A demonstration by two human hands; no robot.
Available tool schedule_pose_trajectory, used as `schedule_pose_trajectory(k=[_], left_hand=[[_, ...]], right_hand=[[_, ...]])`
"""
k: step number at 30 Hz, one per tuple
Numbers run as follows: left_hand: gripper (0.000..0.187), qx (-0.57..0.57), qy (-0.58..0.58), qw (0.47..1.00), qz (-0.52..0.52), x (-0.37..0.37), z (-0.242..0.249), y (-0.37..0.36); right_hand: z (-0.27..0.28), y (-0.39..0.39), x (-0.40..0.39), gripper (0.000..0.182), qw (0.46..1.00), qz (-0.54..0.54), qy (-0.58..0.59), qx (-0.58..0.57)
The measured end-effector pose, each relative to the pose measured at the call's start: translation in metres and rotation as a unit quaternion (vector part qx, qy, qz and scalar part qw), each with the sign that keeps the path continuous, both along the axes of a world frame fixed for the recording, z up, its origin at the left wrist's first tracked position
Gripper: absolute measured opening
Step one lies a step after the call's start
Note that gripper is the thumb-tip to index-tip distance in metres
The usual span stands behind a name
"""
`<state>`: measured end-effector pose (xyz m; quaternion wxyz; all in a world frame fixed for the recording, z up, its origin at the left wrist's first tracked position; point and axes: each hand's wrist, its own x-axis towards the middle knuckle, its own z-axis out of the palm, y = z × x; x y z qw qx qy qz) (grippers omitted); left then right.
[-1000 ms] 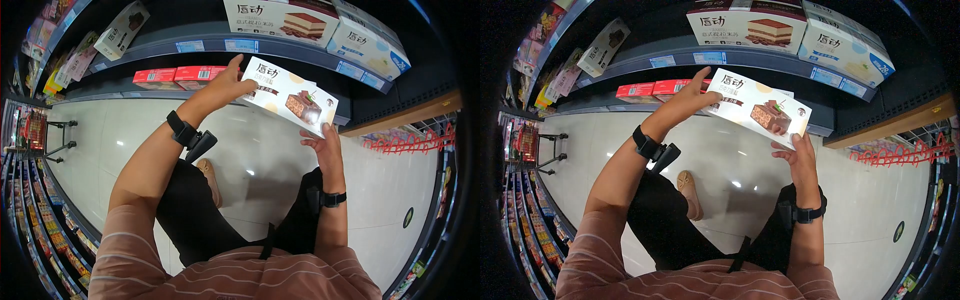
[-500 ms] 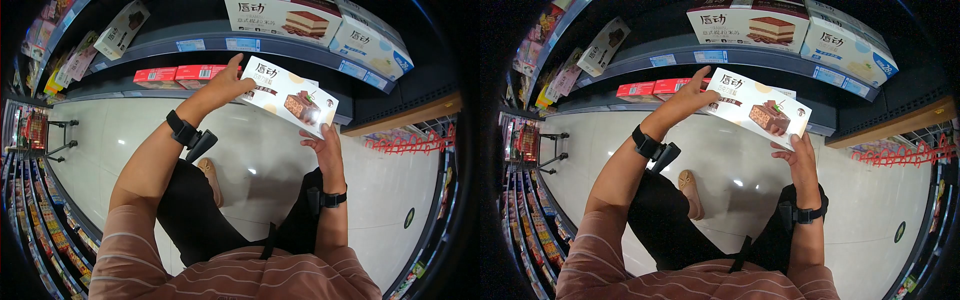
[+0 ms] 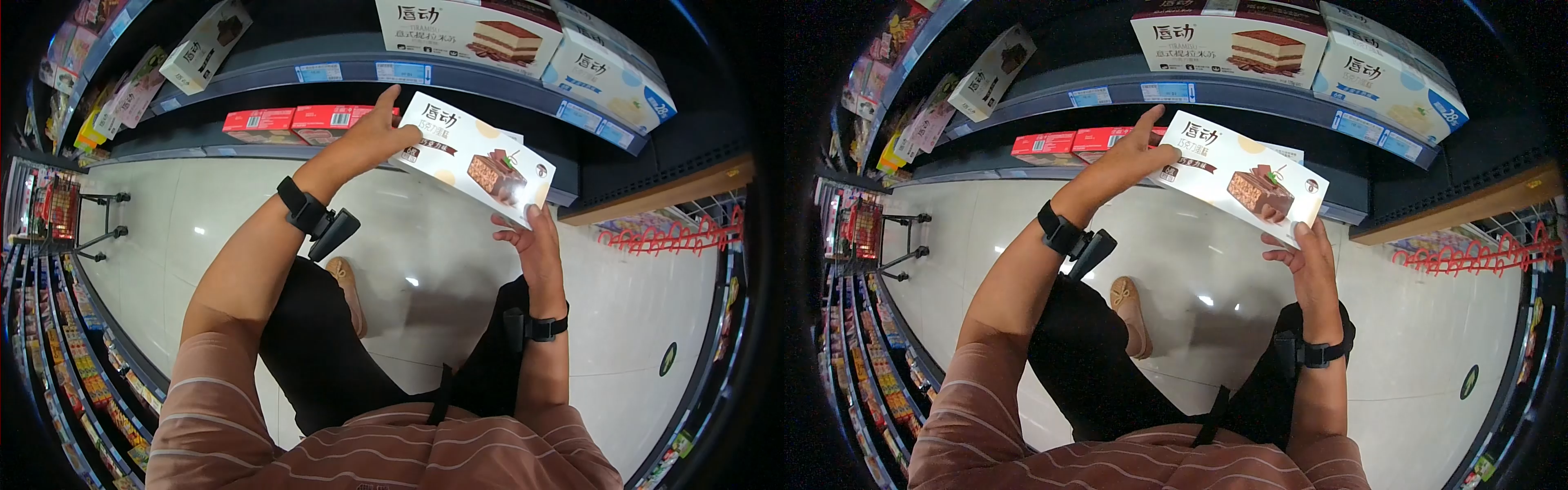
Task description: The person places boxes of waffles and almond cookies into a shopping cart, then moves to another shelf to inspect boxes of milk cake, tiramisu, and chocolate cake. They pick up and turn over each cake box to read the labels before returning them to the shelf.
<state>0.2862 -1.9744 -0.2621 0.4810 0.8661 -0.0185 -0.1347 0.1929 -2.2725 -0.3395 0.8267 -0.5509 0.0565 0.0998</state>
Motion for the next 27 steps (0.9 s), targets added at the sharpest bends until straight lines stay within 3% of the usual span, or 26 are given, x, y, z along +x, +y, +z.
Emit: schedule_pose_trajectory(k=[23,27], left_hand=[[0.099,-0.004,0.041,0.999,-0.008,0.012,-0.009,0.005],[0.094,0.007,-0.010,1.000,0.000,0.011,-0.014,0.007]], right_hand=[[-0.009,-0.001,0.005,0.060,1.000,0.001,0.002,0.005],[-0.007,-0.004,0.005,0.060,1.000,0.006,0.010,-0.003]])
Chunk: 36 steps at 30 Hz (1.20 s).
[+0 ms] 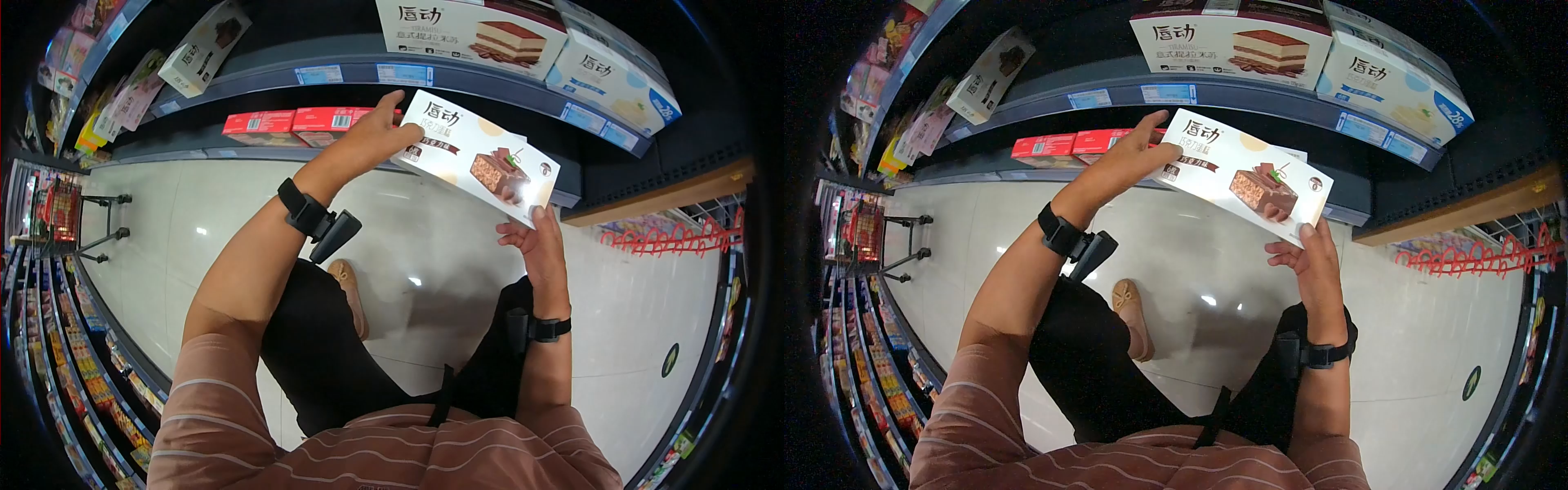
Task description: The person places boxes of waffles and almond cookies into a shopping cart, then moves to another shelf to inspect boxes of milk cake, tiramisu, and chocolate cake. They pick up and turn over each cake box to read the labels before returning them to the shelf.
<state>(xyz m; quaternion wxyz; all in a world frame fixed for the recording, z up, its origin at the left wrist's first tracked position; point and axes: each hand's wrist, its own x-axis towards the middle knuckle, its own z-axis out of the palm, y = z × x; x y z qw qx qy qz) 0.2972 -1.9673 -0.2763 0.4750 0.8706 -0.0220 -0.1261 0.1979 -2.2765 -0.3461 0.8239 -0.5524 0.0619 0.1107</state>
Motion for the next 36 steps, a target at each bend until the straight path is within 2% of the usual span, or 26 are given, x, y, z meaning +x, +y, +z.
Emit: schedule_pose_trajectory(k=[5,14,36], left_hand=[[0.095,-0.037,-0.005,0.999,-0.005,-0.001,0.004,0.000],[0.087,-0.069,-0.037,0.997,0.000,-0.004,0.010,-0.005],[0.093,-0.040,-0.021,0.999,0.018,-0.003,0.009,-0.003]], right_hand=[[0.005,-0.005,0.005,0.058,1.000,0.003,-0.002,-0.012],[0.002,-0.015,0.009,0.051,1.000,0.012,-0.021,-0.002],[0.007,-0.013,0.007,0.052,1.000,0.020,-0.019,-0.007]])
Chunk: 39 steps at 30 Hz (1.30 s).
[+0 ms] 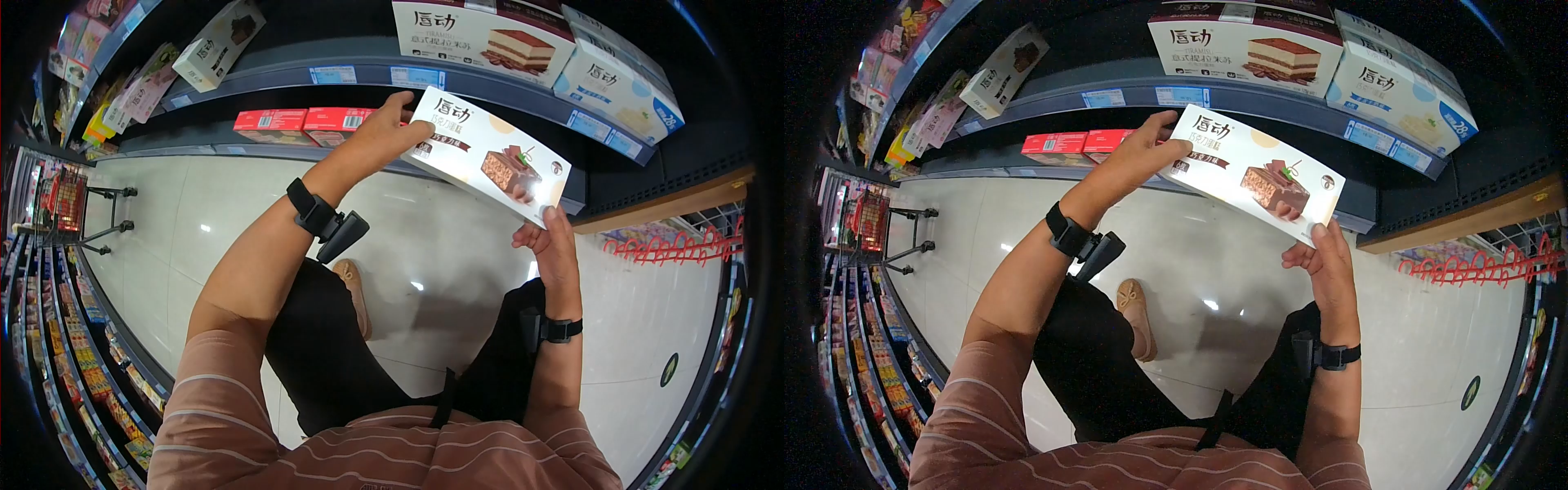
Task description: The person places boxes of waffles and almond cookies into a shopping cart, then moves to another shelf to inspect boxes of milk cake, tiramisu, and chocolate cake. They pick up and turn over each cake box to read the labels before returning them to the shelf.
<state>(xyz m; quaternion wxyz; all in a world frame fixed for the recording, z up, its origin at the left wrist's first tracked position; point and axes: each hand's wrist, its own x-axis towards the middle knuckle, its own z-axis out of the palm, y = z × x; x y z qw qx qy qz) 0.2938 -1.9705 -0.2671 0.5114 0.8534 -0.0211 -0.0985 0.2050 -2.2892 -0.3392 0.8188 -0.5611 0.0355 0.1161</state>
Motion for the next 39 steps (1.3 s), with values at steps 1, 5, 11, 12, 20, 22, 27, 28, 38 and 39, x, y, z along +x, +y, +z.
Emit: schedule_pose_trajectory(k=[1,5,11,12,20,22,27,28,38,39], left_hand=[[0.093,-0.002,0.000,1.000,0.006,-0.001,0.001,0.000],[0.093,-0.013,0.005,1.000,0.012,-0.001,0.000,0.001],[0.092,-0.005,0.003,1.000,-0.001,0.000,0.001,0.005],[0.092,-0.006,0.001,1.000,-0.003,0.000,0.001,0.005],[0.090,-0.009,-0.007,1.000,-0.001,0.002,-0.004,0.007],[0.090,-0.009,-0.005,1.000,0.002,0.002,-0.003,0.008],[0.088,0.000,-0.001,1.000,0.008,0.000,0.002,0.009],[0.088,-0.002,-0.001,1.000,0.008,0.001,0.001,0.009],[0.080,-0.009,-0.010,1.000,0.012,-0.001,-0.005,0.014],[0.080,-0.012,-0.010,1.000,0.010,-0.001,-0.005,0.015]], right_hand=[[0.001,0.001,0.000,0.052,1.000,0.000,-0.002,0.001],[0.000,0.003,0.000,0.050,1.000,0.003,0.003,0.006],[0.003,0.007,0.000,0.050,1.000,0.004,0.004,-0.001],[0.004,0.007,0.000,0.049,1.000,0.001,0.005,-0.005],[0.009,0.011,0.001,0.046,1.000,0.000,0.005,-0.017],[0.009,0.011,0.002,0.047,1.000,0.003,0.004,-0.014],[0.005,0.008,0.006,0.048,1.000,0.024,0.004,-0.008],[0.006,0.008,0.006,0.048,1.000,0.024,0.004,-0.009],[0.007,0.012,0.010,0.051,1.000,0.024,0.001,-0.019],[0.008,0.012,0.010,0.050,0.999,0.024,0.002,-0.022]])
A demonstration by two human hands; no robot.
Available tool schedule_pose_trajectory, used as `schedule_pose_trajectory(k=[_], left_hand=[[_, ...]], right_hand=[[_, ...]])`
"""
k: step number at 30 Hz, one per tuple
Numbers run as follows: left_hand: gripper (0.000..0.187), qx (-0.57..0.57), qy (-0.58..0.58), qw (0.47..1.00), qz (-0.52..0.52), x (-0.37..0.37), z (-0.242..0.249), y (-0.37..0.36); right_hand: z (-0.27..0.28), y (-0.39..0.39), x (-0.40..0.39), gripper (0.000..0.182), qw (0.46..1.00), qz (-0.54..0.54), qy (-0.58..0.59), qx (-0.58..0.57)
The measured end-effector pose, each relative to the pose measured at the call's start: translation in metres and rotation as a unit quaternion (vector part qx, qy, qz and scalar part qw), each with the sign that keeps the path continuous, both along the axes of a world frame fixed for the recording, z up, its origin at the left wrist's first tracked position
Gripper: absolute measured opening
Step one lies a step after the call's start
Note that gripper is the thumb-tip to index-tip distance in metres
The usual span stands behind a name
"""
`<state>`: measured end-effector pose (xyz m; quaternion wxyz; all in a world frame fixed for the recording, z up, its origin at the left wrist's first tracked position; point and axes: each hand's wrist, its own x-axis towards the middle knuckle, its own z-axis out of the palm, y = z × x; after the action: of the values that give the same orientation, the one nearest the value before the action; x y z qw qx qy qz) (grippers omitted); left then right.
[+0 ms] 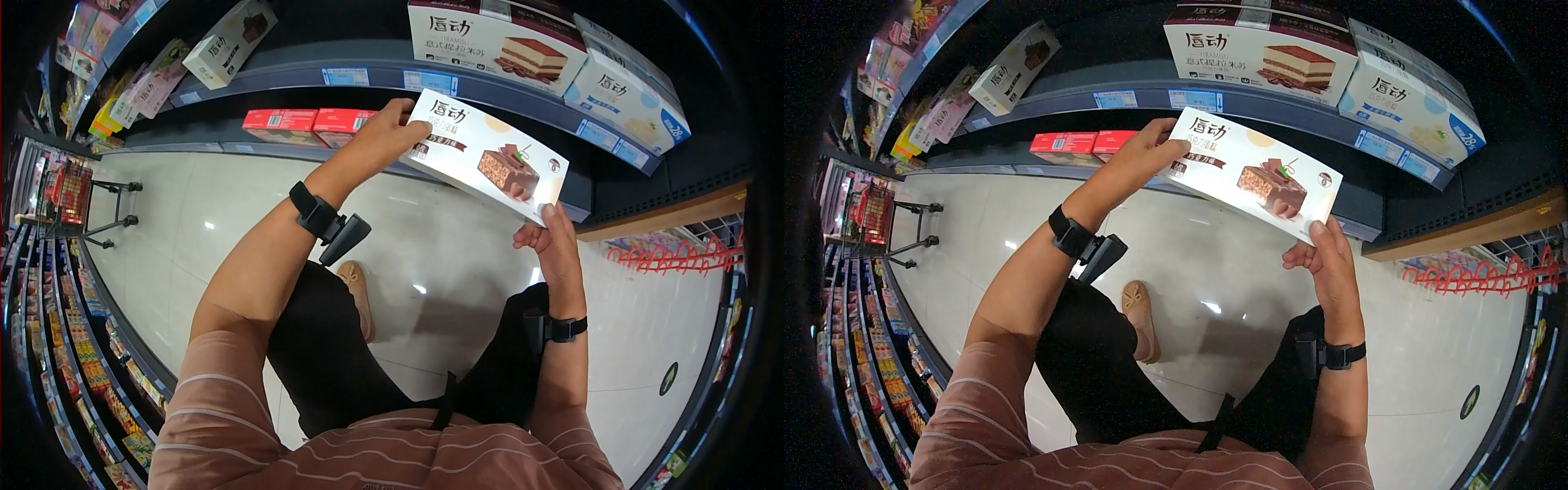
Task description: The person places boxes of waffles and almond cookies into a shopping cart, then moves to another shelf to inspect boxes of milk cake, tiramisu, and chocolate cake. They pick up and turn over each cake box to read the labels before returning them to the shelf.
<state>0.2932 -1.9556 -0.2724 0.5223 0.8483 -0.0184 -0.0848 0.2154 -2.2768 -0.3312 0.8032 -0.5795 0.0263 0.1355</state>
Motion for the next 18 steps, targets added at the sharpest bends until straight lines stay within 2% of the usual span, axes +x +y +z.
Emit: schedule_pose_trajectory(k=[5,8,18], left_hand=[[0.080,-0.007,-0.001,1.000,0.001,-0.001,-0.001,0.002],[0.080,0.000,0.004,1.000,0.005,0.000,-0.003,0.004],[0.081,0.005,0.023,1.000,0.012,-0.010,0.010,0.004]], right_hand=[[0.003,0.002,0.001,0.049,1.000,0.002,-0.002,-0.009],[0.001,0.001,0.002,0.058,1.000,0.007,-0.005,-0.006],[0.000,0.004,0.002,0.052,1.000,0.018,-0.007,-0.004]])
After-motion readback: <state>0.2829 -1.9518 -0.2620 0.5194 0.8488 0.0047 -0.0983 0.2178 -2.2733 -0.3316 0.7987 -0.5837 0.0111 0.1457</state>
